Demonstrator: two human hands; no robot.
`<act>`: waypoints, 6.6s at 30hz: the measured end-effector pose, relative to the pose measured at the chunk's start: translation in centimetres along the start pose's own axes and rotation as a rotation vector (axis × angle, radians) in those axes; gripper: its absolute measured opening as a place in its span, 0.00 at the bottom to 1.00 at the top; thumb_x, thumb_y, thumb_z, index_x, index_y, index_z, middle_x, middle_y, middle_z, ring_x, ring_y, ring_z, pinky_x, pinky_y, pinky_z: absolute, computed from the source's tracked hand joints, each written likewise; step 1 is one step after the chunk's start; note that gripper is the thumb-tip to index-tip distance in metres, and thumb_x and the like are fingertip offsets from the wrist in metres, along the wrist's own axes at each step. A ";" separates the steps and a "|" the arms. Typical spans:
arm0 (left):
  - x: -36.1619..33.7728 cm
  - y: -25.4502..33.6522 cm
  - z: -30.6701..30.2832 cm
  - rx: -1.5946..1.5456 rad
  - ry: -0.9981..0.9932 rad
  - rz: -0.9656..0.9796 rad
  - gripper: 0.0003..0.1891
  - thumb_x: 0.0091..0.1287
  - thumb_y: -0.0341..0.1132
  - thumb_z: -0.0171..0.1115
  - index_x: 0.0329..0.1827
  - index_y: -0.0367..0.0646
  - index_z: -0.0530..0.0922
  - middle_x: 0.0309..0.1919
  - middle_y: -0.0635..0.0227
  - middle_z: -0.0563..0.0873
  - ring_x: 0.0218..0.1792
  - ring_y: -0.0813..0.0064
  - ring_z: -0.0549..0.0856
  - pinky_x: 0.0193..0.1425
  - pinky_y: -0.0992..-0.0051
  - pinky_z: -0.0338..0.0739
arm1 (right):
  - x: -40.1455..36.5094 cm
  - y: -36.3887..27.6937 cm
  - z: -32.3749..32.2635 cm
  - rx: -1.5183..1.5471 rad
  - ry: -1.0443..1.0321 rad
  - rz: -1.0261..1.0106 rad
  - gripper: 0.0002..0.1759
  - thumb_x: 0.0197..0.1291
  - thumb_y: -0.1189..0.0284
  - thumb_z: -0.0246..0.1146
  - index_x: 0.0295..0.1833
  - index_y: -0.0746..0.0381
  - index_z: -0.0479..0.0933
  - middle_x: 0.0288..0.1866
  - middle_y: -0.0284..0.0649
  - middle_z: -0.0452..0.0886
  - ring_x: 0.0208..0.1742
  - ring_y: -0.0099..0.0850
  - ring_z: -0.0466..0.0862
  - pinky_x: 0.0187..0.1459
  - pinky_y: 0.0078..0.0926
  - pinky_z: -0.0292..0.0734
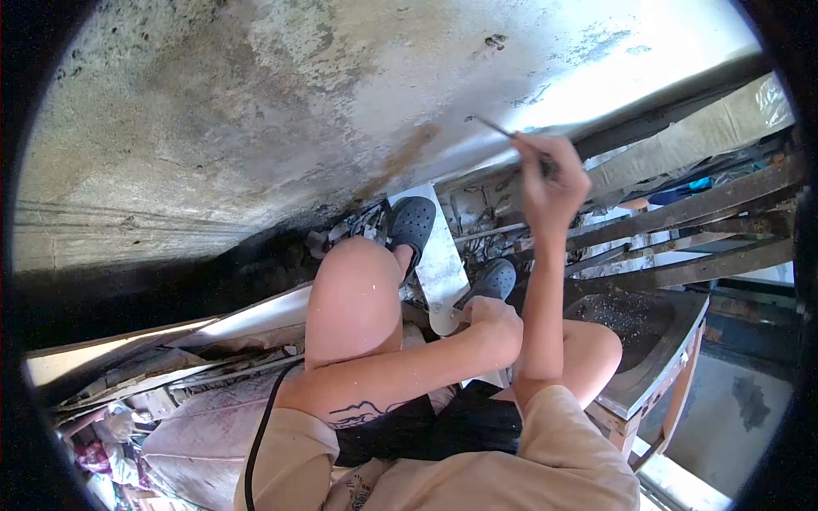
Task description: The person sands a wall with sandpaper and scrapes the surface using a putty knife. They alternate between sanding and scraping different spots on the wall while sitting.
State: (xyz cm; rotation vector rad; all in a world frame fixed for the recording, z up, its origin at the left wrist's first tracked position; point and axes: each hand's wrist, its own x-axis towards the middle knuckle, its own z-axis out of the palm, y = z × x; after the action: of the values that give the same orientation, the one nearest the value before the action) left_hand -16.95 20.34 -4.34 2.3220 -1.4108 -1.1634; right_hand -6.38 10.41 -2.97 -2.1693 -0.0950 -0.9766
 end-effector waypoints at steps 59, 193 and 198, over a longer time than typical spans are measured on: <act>0.8 1.3 1.5 0.221 -0.375 0.007 0.10 0.55 0.33 0.61 0.39 0.49 0.86 0.39 0.67 0.87 0.43 0.70 0.85 0.43 0.70 0.78 | -3.2 1.1 3.0 0.205 0.020 0.203 0.11 0.44 0.85 0.63 0.34 0.62 0.82 0.29 0.40 0.81 0.31 0.35 0.81 0.37 0.25 0.76; 7.5 6.6 6.7 0.172 -0.541 0.002 0.23 0.62 0.37 0.58 0.62 0.45 0.72 0.58 0.52 0.75 0.57 0.50 0.75 0.57 0.43 0.64 | -3.5 3.5 6.6 -0.232 -0.308 -0.183 0.09 0.41 0.79 0.64 0.31 0.56 0.80 0.30 0.32 0.76 0.33 0.35 0.76 0.33 0.31 0.74; 11.0 5.3 13.9 0.366 -0.293 -0.096 0.17 0.61 0.36 0.57 0.54 0.51 0.77 0.50 0.62 0.80 0.50 0.61 0.78 0.54 0.53 0.68 | -2.2 3.6 6.6 -0.263 -0.422 -0.239 0.06 0.44 0.78 0.63 0.31 0.57 0.79 0.30 0.32 0.77 0.35 0.35 0.76 0.34 0.32 0.75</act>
State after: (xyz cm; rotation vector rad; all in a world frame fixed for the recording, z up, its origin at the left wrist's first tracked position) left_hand -27.66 11.71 -16.78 2.5650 -1.7584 -1.4254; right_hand -2.64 12.61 -9.50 -2.6275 -0.4584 -0.6690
